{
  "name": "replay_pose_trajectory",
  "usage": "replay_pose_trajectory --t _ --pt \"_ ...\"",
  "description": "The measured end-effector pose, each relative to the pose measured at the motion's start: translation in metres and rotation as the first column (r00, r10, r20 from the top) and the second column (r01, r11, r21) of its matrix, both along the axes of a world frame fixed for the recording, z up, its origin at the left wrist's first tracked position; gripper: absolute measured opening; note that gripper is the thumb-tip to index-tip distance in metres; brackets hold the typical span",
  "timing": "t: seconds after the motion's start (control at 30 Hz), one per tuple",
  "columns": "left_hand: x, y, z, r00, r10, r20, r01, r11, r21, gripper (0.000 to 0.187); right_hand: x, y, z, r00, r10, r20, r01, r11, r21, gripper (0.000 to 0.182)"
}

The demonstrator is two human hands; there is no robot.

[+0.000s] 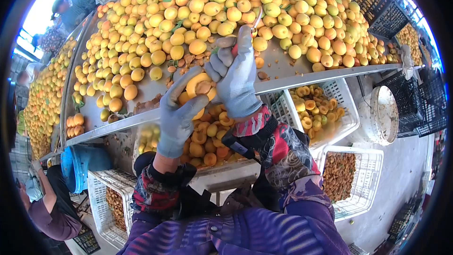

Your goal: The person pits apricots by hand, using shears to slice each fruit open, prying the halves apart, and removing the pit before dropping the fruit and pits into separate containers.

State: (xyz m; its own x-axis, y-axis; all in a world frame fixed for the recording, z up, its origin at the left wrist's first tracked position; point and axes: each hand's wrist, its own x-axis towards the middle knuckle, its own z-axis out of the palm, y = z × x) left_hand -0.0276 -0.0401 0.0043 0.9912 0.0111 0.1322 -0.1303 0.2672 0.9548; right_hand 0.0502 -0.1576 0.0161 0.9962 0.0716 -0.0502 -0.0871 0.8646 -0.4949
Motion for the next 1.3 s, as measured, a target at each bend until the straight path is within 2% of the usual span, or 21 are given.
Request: replay_pose_trajectory --t 0.07,0.13,0.2,0.27,0.4,0.47,0.57,0.7,0.77,0.83,0.9,0.97,1.0,1.07,1.1,1.17,1.2,1.27,1.3 --pt "0.002 0.000 -0.005 0.999 0.022 0.024 -0.023 0.998 0.052 0.053 0.005 -0.001 -0.006 1.000 0.018 -0.009 -0.018 0.999 0.030 0.051" --pt "0.003 -0.001 -0.010 0.997 0.038 0.061 -0.040 0.999 0.036 0.050 0.010 -0.002 -0.012 0.996 0.090 -0.002 -0.089 0.988 0.129 0.052" --pt "0.005 -0.001 -0.013 0.994 0.046 0.100 -0.049 0.998 0.026 0.047 0.011 0.000 -0.014 0.997 0.071 -0.033 -0.067 0.990 0.122 0.052" --pt "0.006 0.001 -0.015 0.999 0.053 -0.010 -0.054 0.993 -0.108 0.045 0.012 0.001 -0.017 0.996 0.057 -0.061 -0.050 0.993 0.111 0.053" --pt "0.009 0.005 -0.023 0.996 0.064 -0.066 -0.076 0.976 -0.206 0.041 0.011 0.006 -0.025 0.999 0.051 0.003 -0.051 0.985 0.167 0.053" --pt "0.013 0.008 -0.033 0.983 0.091 -0.158 -0.139 0.935 -0.326 0.037 0.010 0.008 -0.024 0.999 0.047 0.015 -0.049 0.986 0.157 0.053" --pt "0.018 0.009 -0.037 0.981 0.085 -0.172 -0.147 0.909 -0.390 0.032 0.009 0.011 -0.021 0.999 0.010 0.051 -0.018 0.989 0.150 0.052" --pt "0.018 0.008 -0.032 0.982 0.092 -0.163 -0.149 0.909 -0.389 0.031 0.006 0.013 -0.018 0.995 0.020 0.098 -0.032 0.992 0.125 0.050" --pt "0.019 0.009 -0.035 0.969 0.088 -0.231 -0.186 0.875 -0.447 0.027 0.002 0.017 -0.014 0.994 0.029 0.107 -0.040 0.994 0.100 0.050" --pt "0.018 0.009 -0.034 0.960 0.125 -0.249 -0.221 0.887 -0.405 0.026 -0.002 0.022 -0.007 0.987 -0.042 0.154 0.045 0.999 -0.019 0.048" --pt "0.017 0.011 -0.036 0.950 0.162 -0.268 -0.255 0.896 -0.363 0.025 -0.007 0.023 -0.006 0.982 -0.024 0.185 0.034 0.998 -0.048 0.048" --pt "0.017 0.015 -0.041 0.973 0.193 -0.126 -0.217 0.952 -0.217 0.027 -0.010 0.028 -0.004 0.977 -0.006 0.215 0.023 0.997 -0.075 0.048" --pt "0.017 0.017 -0.042 0.972 0.198 -0.130 -0.223 0.951 -0.216 0.027 -0.013 0.031 -0.005 0.978 0.006 0.207 0.011 0.996 -0.084 0.048" --pt "0.019 0.020 -0.031 0.948 -0.088 -0.306 -0.086 0.854 -0.513 0.038 -0.015 0.034 -0.006 0.981 0.020 0.193 -0.002 0.996 -0.093 0.048" --pt "0.019 0.020 -0.029 0.947 -0.087 -0.311 -0.089 0.855 -0.511 0.038 -0.014 0.033 -0.006 0.980 0.012 0.197 0.005 0.996 -0.088 0.048" --pt "0.016 0.019 -0.027 0.934 -0.171 -0.313 -0.076 0.761 -0.645 0.036 -0.011 0.030 -0.007 0.979 -0.008 0.204 0.029 0.995 -0.098 0.049" --pt "0.012 0.019 -0.023 0.933 -0.169 -0.318 -0.081 0.761 -0.644 0.036 -0.012 0.028 -0.005 0.980 -0.007 0.199 0.027 0.995 -0.098 0.049" --pt "0.006 0.021 -0.010 0.930 -0.244 -0.275 0.078 0.861 -0.502 0.033 -0.011 0.025 0.000 0.988 -0.058 0.146 0.068 0.996 -0.063 0.050" --pt "0.005 0.023 -0.010 0.934 -0.225 -0.277 0.062 0.866 -0.496 0.033 -0.006 0.019 -0.004 0.980 -0.027 0.198 0.039 0.998 -0.059 0.049"
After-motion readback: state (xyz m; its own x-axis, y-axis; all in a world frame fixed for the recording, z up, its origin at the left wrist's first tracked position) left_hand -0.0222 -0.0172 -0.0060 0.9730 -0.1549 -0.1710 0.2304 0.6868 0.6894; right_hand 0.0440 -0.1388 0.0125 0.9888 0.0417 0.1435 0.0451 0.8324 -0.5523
